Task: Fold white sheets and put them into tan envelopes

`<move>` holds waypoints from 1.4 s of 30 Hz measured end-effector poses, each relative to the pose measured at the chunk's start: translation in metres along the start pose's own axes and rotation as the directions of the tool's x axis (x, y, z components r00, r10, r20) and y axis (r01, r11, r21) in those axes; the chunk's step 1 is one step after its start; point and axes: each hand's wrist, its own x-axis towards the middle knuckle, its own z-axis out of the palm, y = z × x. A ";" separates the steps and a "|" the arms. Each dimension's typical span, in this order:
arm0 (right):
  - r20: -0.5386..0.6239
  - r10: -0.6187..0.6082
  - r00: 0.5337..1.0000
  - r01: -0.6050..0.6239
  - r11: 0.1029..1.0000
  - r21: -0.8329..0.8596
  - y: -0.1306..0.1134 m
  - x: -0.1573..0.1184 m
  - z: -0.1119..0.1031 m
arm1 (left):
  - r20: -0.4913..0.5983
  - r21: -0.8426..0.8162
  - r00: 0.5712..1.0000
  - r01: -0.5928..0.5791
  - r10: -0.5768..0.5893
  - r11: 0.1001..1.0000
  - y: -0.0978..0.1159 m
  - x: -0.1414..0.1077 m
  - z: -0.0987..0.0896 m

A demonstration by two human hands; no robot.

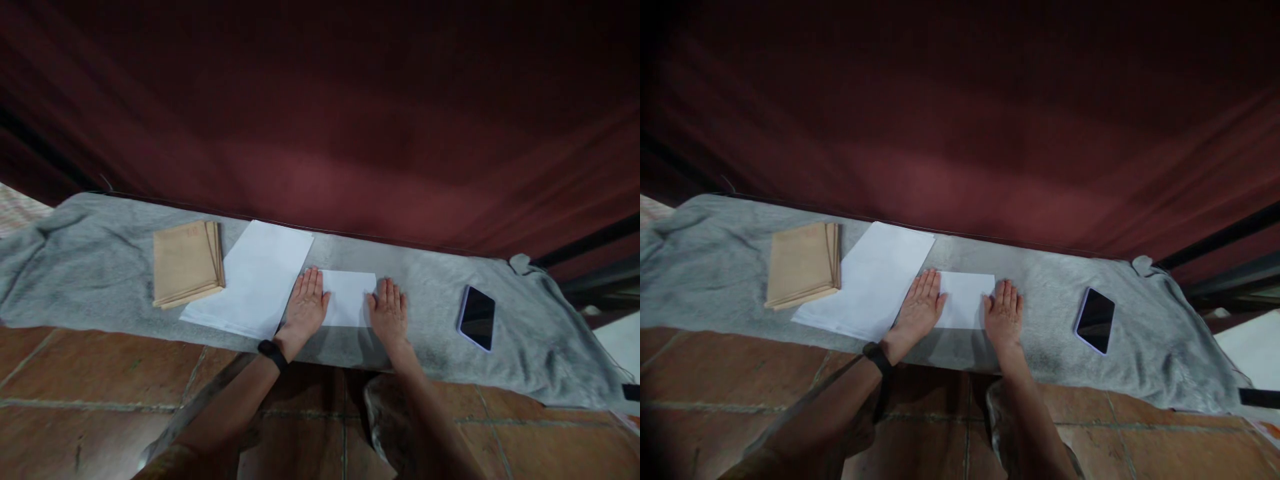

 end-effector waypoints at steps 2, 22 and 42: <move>-0.009 -0.020 1.000 0.020 0.999 0.030 -0.007 -0.001 -0.006 | -0.042 -0.020 0.998 -0.051 0.050 0.999 0.008 -0.005 -0.001; 0.097 -0.276 0.956 0.262 0.956 0.132 -0.040 -0.013 -0.006 | -0.025 -0.095 0.991 -0.132 0.130 0.987 0.017 -0.014 0.010; 0.134 -0.111 0.985 0.106 0.994 0.037 0.007 -0.009 -0.003 | 0.022 -0.061 0.991 -0.129 0.131 0.990 0.009 -0.015 0.005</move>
